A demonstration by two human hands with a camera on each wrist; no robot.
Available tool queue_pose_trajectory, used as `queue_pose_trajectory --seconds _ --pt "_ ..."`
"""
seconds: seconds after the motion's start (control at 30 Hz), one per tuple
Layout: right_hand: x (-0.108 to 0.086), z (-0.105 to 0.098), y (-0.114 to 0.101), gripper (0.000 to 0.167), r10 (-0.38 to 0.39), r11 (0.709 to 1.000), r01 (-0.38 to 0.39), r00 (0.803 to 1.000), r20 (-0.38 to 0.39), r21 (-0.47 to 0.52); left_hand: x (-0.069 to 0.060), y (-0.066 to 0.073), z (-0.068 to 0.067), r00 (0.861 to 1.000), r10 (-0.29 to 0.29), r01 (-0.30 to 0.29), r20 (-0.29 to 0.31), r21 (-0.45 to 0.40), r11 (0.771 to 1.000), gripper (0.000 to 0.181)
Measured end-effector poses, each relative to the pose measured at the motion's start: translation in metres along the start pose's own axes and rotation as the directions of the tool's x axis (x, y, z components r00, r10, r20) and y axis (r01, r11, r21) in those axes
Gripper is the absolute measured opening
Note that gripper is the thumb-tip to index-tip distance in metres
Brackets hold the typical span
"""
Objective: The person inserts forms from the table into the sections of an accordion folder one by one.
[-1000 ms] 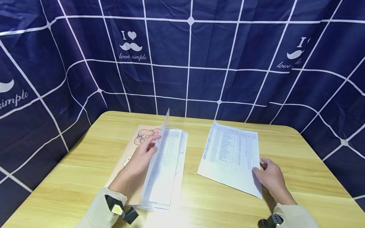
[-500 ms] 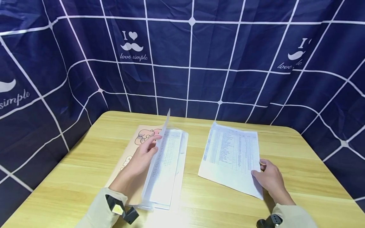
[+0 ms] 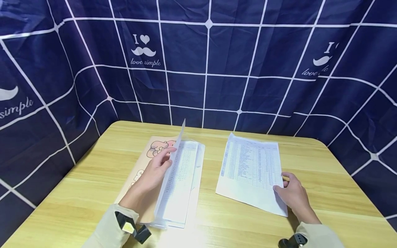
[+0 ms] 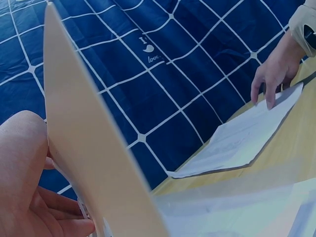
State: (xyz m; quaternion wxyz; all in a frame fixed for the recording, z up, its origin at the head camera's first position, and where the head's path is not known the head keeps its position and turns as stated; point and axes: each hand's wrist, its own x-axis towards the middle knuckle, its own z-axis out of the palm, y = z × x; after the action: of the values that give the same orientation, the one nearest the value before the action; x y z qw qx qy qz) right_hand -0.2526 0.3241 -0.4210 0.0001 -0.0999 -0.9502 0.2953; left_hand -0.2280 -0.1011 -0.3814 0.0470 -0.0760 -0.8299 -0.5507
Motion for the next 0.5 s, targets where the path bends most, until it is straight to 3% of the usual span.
queue_pose_trajectory --seconds 0.33,0.5 --pt "-0.0016 0.0024 0.0024 0.048 -0.030 1.000 0.030 0.999 0.015 0.002 -0.0001 0.0004 -0.0004 1.000 -0.009 0.009 0.004 -0.011 1.000 0.042" --pt "-0.0015 0.0038 0.0009 0.038 -0.038 0.999 0.038 0.999 -0.035 0.012 -0.0005 0.0005 -0.0013 1.000 -0.010 0.010 0.006 -0.017 1.000 0.042"
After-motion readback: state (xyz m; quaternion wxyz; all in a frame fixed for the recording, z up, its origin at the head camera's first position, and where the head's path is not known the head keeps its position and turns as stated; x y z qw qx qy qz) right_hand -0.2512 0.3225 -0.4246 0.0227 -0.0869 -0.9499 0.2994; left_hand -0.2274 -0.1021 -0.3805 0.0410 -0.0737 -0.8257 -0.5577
